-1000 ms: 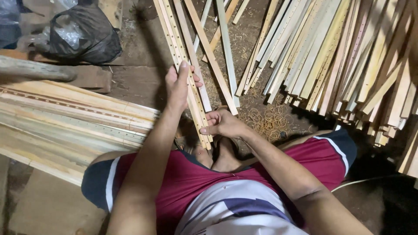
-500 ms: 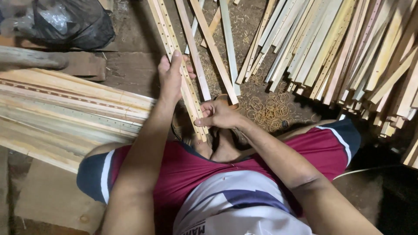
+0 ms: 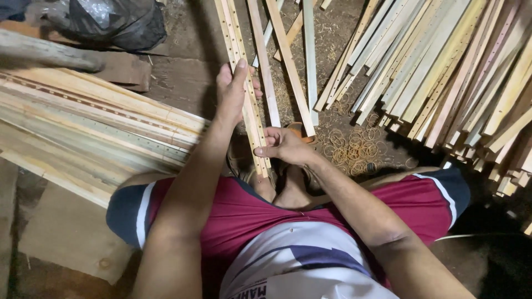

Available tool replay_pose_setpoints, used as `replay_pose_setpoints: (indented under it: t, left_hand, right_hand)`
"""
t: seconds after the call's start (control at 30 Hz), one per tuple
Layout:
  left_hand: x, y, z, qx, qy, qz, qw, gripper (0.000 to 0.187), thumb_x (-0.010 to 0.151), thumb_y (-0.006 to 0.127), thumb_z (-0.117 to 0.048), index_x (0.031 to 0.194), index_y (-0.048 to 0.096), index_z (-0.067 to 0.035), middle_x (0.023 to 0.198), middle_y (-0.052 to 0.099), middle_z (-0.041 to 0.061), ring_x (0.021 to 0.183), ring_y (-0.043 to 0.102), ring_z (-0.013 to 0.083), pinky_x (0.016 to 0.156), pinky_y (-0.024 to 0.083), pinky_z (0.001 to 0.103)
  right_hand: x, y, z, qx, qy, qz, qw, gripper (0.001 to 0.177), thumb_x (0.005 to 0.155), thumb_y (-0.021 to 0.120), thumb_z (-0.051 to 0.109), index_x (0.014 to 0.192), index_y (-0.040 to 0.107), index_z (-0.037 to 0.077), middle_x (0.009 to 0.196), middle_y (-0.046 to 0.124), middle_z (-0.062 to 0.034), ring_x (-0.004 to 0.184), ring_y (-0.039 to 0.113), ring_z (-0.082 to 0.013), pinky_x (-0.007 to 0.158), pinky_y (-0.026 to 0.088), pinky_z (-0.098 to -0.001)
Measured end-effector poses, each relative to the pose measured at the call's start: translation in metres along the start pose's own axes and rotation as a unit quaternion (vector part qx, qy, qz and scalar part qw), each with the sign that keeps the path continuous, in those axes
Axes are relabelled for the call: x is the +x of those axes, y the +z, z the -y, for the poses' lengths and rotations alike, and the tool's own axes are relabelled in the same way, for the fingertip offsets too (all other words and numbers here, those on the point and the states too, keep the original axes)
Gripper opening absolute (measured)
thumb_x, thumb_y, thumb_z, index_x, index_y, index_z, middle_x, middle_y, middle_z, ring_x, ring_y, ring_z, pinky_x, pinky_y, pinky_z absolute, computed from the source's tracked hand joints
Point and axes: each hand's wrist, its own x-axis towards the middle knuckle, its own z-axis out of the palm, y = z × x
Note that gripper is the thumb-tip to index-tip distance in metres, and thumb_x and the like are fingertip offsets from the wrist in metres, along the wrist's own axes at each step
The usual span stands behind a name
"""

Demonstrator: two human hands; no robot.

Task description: Sorting and inspecting thin wooden slats with pre-drilled holes in a workshop environment.

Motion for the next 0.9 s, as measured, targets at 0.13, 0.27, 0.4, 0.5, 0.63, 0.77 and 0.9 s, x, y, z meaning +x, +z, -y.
replay_pose_setpoints:
  t: [0.13, 0.27, 0.4, 0.5, 0.63, 0.77, 0.9]
  left_hand:
    - [0.015, -0.013, 0.018, 0.006, -0.01, -0.004, 1.0, 0.053, 0.098, 0.063, -0.048, 0.117, 0.056, 0.001, 0.101, 0.07, 0.023, 0.082, 0.079, 0.0271, 0.07, 0.072, 0.042]
    - [0.04, -0.043, 0.064, 0.103, -0.042, -0.033, 0.993, 0.049, 0.105, 0.054, -0.044, 0.122, 0.051, 0.002, 0.102, 0.061, 0.019, 0.085, 0.073, 0.0255, 0.073, 0.068, 0.039]
    - [0.053, -0.061, 0.092, 0.335, -0.063, -0.099, 0.935, 0.066, 0.099, 0.057, -0.064, 0.13, 0.062, -0.005, 0.124, 0.066, 0.024, 0.12, 0.066, 0.0363, 0.097, 0.059, 0.049]
    - [0.031, -0.034, 0.049, 0.383, -0.071, -0.072, 0.918, 0.087, 0.096, 0.05, -0.079, 0.148, 0.048, -0.01, 0.146, 0.056, 0.021, 0.137, 0.055, 0.0336, 0.114, 0.048, 0.045]
    - [0.012, -0.003, 0.032, 0.091, -0.101, 0.063, 0.989, 0.092, 0.093, 0.048, -0.079, 0.131, 0.054, 0.005, 0.114, 0.07, 0.027, 0.103, 0.075, 0.0319, 0.091, 0.063, 0.052]
    - [-0.001, 0.011, 0.003, -0.009, -0.097, 0.022, 0.995, 0.045, 0.095, 0.074, -0.039, 0.107, 0.052, -0.002, 0.078, 0.062, 0.01, 0.055, 0.069, 0.0189, 0.05, 0.066, 0.038]
    - [0.0, 0.01, 0.002, 0.031, -0.034, 0.006, 0.999, 0.04, 0.102, 0.062, -0.042, 0.112, 0.055, -0.004, 0.077, 0.057, 0.007, 0.05, 0.061, 0.0147, 0.039, 0.058, 0.029]
  right_hand:
    - [0.007, -0.019, -0.018, 0.015, -0.013, -0.024, 1.0, 0.036, 0.085, 0.084, 0.009, 0.114, 0.066, -0.001, 0.085, 0.075, -0.0033, 0.076, 0.07, -0.0083, 0.074, 0.06, -0.0227]
    - [-0.008, -0.039, -0.023, 0.017, -0.02, -0.067, 0.997, 0.03, 0.085, 0.083, 0.007, 0.11, 0.068, 0.001, 0.083, 0.076, -0.001, 0.073, 0.07, -0.0067, 0.071, 0.059, -0.0206]
    - [0.001, -0.076, -0.068, 0.019, -0.008, -0.071, 0.997, 0.02, 0.084, 0.082, 0.008, 0.098, 0.068, 0.005, 0.073, 0.073, 0.0004, 0.064, 0.066, -0.0048, 0.06, 0.054, -0.0169]
    - [0.006, -0.082, -0.088, 0.025, -0.006, -0.055, 0.998, 0.021, 0.084, 0.082, 0.007, 0.1, 0.069, 0.004, 0.077, 0.076, -0.0016, 0.064, 0.068, -0.0059, 0.063, 0.056, -0.0187]
    - [-0.017, -0.028, -0.024, 0.027, -0.011, -0.025, 0.999, 0.024, 0.085, 0.082, 0.009, 0.104, 0.069, 0.004, 0.08, 0.076, -0.0005, 0.068, 0.066, -0.0044, 0.066, 0.056, -0.0185]
    - [-0.015, -0.019, -0.001, -0.004, -0.033, -0.028, 0.999, 0.03, 0.09, 0.079, 0.017, 0.114, 0.068, 0.002, 0.088, 0.075, -0.0035, 0.081, 0.068, -0.0082, 0.071, 0.057, -0.0204]
    - [0.027, -0.103, -0.006, -0.222, -0.092, -0.347, 0.907, 0.027, 0.095, 0.076, 0.035, 0.105, 0.077, 0.01, 0.084, 0.075, -0.0079, 0.082, 0.072, -0.0191, 0.076, 0.061, -0.037]
